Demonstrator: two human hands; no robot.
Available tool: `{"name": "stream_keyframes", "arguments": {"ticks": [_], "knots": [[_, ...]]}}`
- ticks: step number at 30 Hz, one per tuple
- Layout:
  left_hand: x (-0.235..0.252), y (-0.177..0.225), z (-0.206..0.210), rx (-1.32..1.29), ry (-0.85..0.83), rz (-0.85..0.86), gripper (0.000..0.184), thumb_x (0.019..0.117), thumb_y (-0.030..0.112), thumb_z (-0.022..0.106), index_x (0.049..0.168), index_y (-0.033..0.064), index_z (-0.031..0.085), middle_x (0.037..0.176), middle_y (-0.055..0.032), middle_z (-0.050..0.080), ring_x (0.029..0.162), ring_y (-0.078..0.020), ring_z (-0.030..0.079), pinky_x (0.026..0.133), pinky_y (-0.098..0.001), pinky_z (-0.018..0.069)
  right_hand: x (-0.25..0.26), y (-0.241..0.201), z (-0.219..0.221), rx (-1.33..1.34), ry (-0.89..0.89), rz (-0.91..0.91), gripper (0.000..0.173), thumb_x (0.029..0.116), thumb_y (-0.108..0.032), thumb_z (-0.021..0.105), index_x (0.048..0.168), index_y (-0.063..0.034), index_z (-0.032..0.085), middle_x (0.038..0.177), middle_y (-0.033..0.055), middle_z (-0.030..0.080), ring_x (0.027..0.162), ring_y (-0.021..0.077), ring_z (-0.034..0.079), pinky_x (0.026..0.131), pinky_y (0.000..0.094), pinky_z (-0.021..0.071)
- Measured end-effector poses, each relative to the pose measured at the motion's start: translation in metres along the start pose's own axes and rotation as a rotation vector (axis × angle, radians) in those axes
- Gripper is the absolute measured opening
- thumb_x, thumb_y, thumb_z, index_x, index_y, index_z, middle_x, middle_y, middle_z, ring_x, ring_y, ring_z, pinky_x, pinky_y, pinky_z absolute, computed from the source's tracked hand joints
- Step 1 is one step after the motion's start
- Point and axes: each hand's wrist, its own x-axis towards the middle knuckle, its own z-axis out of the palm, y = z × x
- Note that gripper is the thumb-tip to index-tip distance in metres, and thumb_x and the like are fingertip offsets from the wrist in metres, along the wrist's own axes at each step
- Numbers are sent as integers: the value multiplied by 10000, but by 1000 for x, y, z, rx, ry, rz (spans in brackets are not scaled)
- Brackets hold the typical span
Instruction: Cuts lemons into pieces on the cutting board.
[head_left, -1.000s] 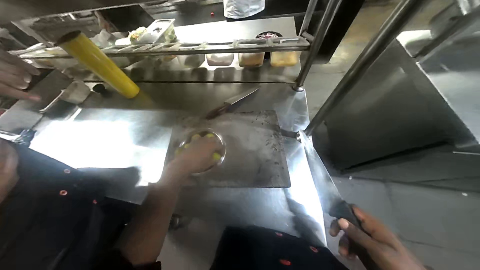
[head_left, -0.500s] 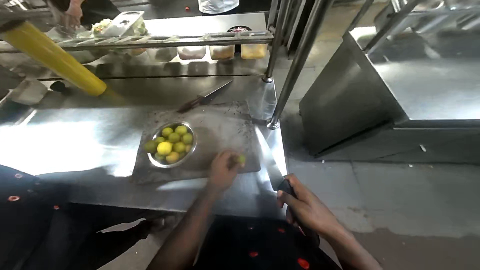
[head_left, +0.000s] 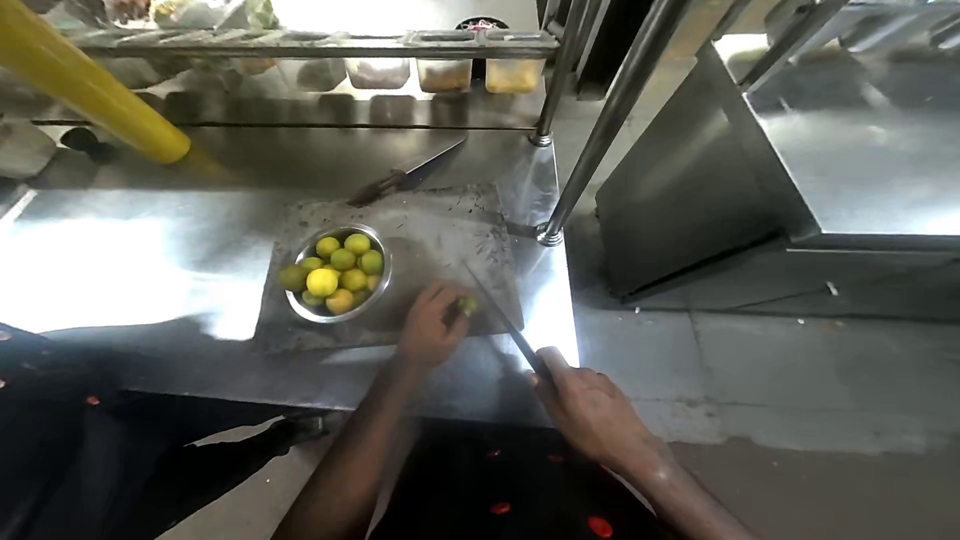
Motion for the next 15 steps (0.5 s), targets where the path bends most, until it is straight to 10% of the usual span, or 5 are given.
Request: {"name": "stream_keyframes", "arguments": {"ticks": [15], "knots": [[3,-11,4,-86,90,91,231,896,191,778,1093,82,728,1127,-70,681,946,-108,663,785,-258,574,0,-12,1,-98,78,-42,349,1082,-434,390,1215,-154,551,809,92,667,789,327,706,684,501,557]]}}
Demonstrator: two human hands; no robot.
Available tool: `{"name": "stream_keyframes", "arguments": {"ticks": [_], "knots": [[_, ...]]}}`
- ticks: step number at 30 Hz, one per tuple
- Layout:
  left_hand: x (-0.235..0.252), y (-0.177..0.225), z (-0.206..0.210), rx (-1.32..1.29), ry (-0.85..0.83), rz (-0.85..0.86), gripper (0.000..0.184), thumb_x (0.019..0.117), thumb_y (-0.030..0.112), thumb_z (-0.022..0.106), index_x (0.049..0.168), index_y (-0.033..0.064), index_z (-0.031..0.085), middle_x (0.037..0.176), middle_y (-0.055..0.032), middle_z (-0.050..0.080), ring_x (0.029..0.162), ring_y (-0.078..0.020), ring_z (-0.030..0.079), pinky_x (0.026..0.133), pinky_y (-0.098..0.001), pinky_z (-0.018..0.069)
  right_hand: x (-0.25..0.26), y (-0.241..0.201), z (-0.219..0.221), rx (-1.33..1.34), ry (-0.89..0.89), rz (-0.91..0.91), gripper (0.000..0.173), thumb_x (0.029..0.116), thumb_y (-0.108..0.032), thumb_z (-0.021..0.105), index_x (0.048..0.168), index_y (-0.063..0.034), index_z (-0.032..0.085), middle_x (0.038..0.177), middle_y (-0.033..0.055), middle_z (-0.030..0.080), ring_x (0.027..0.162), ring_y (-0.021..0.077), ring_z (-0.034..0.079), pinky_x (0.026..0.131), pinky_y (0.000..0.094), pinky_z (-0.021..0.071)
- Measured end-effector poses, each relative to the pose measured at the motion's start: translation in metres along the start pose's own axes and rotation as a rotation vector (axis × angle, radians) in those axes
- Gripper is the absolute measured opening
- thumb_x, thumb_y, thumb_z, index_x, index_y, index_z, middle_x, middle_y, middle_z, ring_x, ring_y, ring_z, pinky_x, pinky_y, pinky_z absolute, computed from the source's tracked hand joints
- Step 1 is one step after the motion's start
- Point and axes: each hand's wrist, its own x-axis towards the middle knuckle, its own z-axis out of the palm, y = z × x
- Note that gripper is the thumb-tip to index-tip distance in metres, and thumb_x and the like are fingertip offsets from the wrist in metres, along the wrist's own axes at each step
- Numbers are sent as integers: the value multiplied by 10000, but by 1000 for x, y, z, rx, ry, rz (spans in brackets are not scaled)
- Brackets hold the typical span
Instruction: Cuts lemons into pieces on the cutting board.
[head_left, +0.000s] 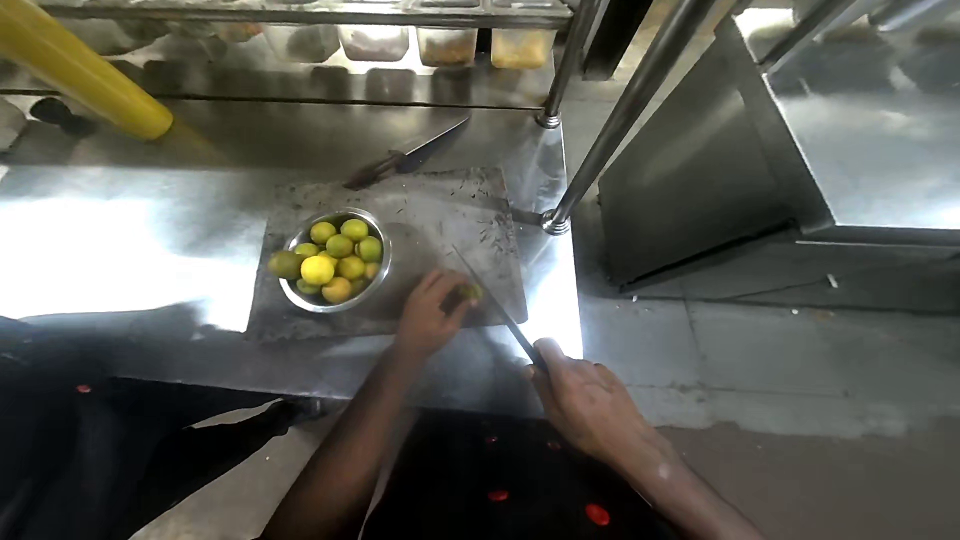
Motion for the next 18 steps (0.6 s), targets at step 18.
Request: {"name": "stream_keyframes", "arguments": {"ticks": [18], "knots": [[-1,-2,2,0,12,26,257,878,167,799,1085,32,729,1139,-122,690,975,-163,693,818,-316,604,64,-45,-22,-118,-58,-2,326,1097,-398,417,1269,-130,489,834,106,669,792,334,716,682,500,579]]}}
